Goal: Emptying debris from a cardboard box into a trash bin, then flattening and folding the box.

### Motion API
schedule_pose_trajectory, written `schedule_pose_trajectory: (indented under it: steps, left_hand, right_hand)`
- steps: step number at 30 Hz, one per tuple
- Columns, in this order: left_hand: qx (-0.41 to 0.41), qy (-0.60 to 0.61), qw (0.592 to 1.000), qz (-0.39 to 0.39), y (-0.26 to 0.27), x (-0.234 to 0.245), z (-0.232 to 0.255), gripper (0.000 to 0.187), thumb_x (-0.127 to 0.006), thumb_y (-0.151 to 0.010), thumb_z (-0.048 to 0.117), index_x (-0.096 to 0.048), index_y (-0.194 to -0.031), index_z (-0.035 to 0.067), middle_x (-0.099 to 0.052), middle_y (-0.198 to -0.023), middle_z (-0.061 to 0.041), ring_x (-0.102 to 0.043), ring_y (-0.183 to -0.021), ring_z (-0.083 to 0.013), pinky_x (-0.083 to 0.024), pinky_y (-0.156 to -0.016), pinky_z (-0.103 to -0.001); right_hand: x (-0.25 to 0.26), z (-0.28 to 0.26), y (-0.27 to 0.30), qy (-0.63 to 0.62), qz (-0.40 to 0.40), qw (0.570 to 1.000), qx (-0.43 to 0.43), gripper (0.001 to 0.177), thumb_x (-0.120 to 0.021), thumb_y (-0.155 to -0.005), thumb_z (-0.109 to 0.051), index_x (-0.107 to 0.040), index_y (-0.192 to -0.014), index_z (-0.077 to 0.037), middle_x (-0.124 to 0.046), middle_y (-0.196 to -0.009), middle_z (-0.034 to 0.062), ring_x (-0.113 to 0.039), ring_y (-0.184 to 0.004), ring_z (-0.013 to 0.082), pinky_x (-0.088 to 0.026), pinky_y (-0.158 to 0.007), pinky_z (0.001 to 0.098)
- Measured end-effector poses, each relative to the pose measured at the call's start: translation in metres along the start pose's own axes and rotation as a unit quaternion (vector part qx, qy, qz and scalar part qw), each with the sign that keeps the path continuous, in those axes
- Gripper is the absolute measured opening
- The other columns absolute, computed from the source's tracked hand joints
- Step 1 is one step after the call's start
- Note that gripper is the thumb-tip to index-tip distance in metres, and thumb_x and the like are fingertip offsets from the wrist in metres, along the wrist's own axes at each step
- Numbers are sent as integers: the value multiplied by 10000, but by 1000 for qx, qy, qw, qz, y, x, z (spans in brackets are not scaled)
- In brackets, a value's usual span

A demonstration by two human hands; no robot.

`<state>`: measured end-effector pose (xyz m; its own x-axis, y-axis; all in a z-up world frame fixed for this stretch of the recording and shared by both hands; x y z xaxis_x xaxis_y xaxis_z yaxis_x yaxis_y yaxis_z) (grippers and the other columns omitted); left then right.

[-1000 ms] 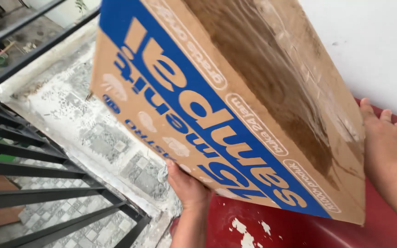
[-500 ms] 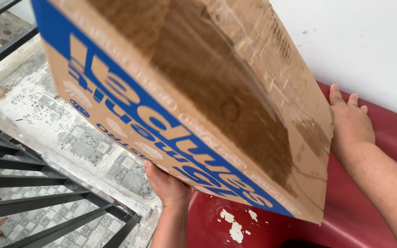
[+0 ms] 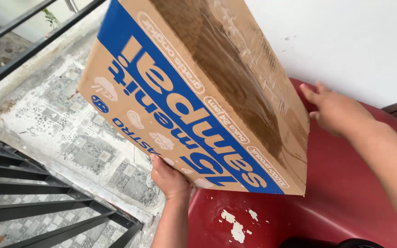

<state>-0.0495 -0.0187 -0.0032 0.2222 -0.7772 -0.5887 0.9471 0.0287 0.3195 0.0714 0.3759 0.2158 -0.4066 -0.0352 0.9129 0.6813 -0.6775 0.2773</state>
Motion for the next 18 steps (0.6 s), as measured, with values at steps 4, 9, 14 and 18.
schedule_pose_trajectory:
  steps: [4,9,14,18]
  left_hand:
    - [10,-4,1000,12,12,12,-9,635,-379,-1064,489,-606,-1228,-80,-707,-1155,-175,-689,-1018,-249,-551,-886,-384]
    - [-11,22,1000,12,31,3,14,643,-382,-1044,504,-567,-1290,-60,-678,-1228,-159,-660,-1099,-244,-527,-943,-383]
    - [2,68,997,-25,45,-21,25,684,-358,-1021,543,-497,-1372,-27,-645,-1299,-156,-638,-1167,-244,-506,-998,-380]
    - [9,32,999,-6,53,-10,11,742,-345,-1019,590,-517,-1366,-43,-652,-1306,-167,-642,-1170,-245,-506,-997,-374]
  right_hand:
    - [51,33,52,-173,196,964,-42,741,-564,-977,-177,-235,-1640,-202,-140,-1678,232,-324,-1464,448,-336,-1142,502]
    - [52,-13,202,-519,309,794,72,724,-452,-1107,-162,-27,-1668,6,-75,-1739,242,-175,-1624,376,-293,-1242,432]
    - [24,-85,262,-562,337,745,125,854,-543,-1006,-48,31,-1639,-54,63,-1756,213,-34,-1632,336,-151,-1311,459]
    - [10,-96,267,-700,276,648,120,974,-608,-999,-128,96,-1671,-95,-163,-1703,214,-337,-1510,287,-343,-1205,425]
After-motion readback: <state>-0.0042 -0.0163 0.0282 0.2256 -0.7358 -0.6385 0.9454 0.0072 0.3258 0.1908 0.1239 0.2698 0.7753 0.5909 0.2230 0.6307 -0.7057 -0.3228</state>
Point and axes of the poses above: each hand's wrist, its own y-axis away from the middle knuckle, its own x-axis out of the back of the hand, z = x × y, the point moved 10 cm from there along -y, towards the middle knuckle
